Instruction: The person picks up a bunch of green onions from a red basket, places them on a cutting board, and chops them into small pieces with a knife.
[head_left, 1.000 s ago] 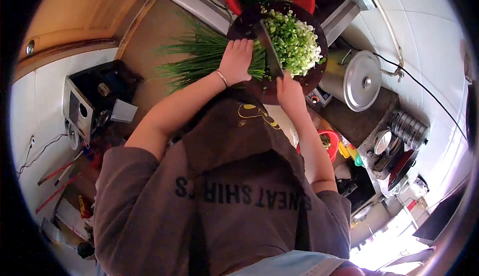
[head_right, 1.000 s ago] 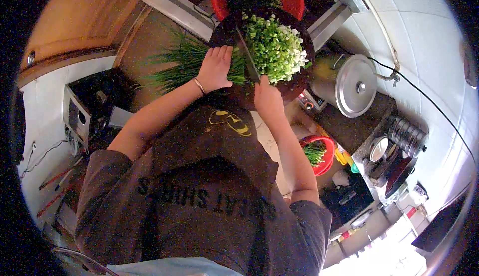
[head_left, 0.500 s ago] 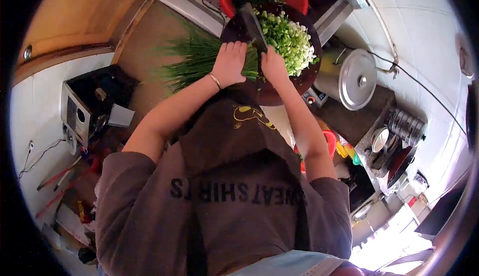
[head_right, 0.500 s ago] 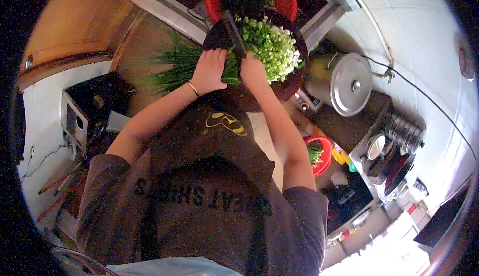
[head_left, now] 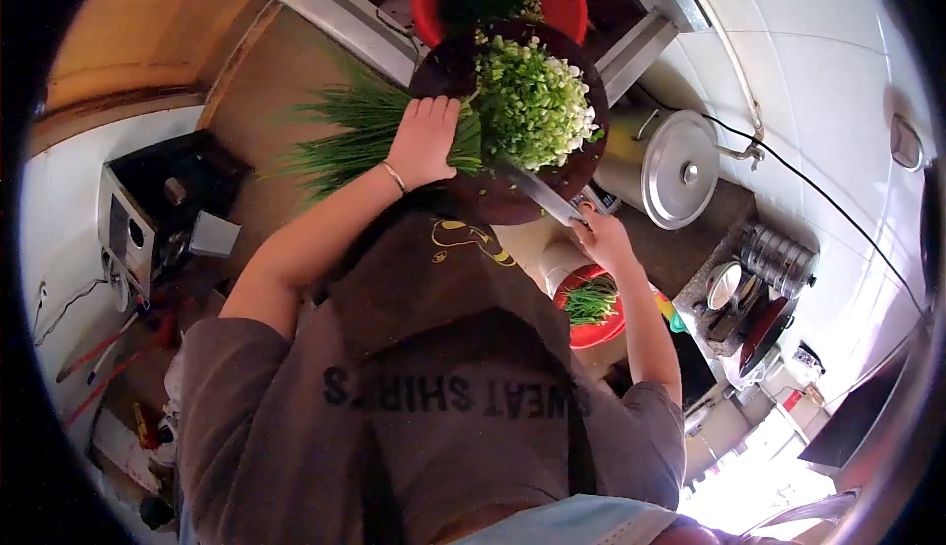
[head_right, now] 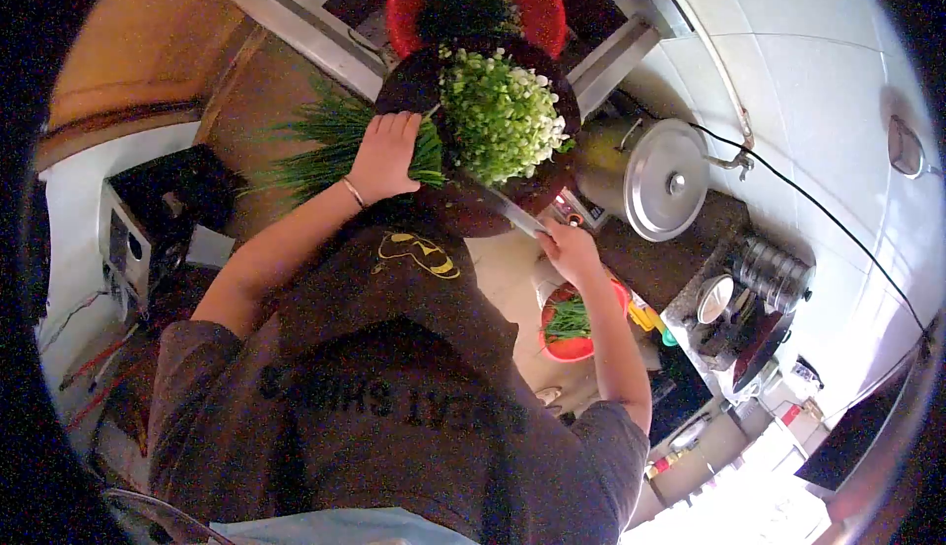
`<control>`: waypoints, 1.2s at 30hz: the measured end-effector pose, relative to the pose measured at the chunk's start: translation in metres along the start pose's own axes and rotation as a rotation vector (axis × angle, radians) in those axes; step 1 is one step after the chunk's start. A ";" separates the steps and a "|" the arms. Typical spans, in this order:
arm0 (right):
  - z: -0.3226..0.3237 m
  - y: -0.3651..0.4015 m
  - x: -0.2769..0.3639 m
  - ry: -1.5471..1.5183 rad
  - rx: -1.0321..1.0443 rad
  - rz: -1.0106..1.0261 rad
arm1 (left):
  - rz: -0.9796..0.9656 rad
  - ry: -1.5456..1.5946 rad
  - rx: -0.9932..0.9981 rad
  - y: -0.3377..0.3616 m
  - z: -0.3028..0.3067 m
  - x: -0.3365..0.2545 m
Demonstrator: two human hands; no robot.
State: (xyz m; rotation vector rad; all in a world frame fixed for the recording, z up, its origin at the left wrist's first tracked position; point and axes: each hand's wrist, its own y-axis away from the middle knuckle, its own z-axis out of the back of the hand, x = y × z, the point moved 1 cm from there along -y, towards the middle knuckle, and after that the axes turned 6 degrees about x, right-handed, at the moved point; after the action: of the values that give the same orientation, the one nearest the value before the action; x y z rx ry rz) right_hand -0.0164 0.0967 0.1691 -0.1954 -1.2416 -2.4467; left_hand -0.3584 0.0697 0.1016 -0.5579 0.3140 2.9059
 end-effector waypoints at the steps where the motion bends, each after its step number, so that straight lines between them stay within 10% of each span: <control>1: -0.001 -0.002 -0.019 0.178 -0.067 0.098 | -0.006 0.001 -0.024 0.001 -0.001 0.000; 14: 0.157 -0.163 -0.076 0.748 -0.160 0.621 | 0.059 -0.012 0.042 -0.002 0.006 -0.009; 25: 0.272 -0.246 -0.037 0.629 -0.412 0.574 | 0.010 0.006 0.081 -0.004 0.010 -0.004; 36: -0.007 -0.081 0.011 -0.511 0.051 0.023 | -0.363 0.005 0.346 -0.005 0.020 0.027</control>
State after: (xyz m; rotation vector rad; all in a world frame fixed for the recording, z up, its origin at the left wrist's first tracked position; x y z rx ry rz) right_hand -0.0582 0.1310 0.1077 -0.8572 -1.4847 -2.4199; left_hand -0.3892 0.0827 0.1084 -0.5029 0.6287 2.4302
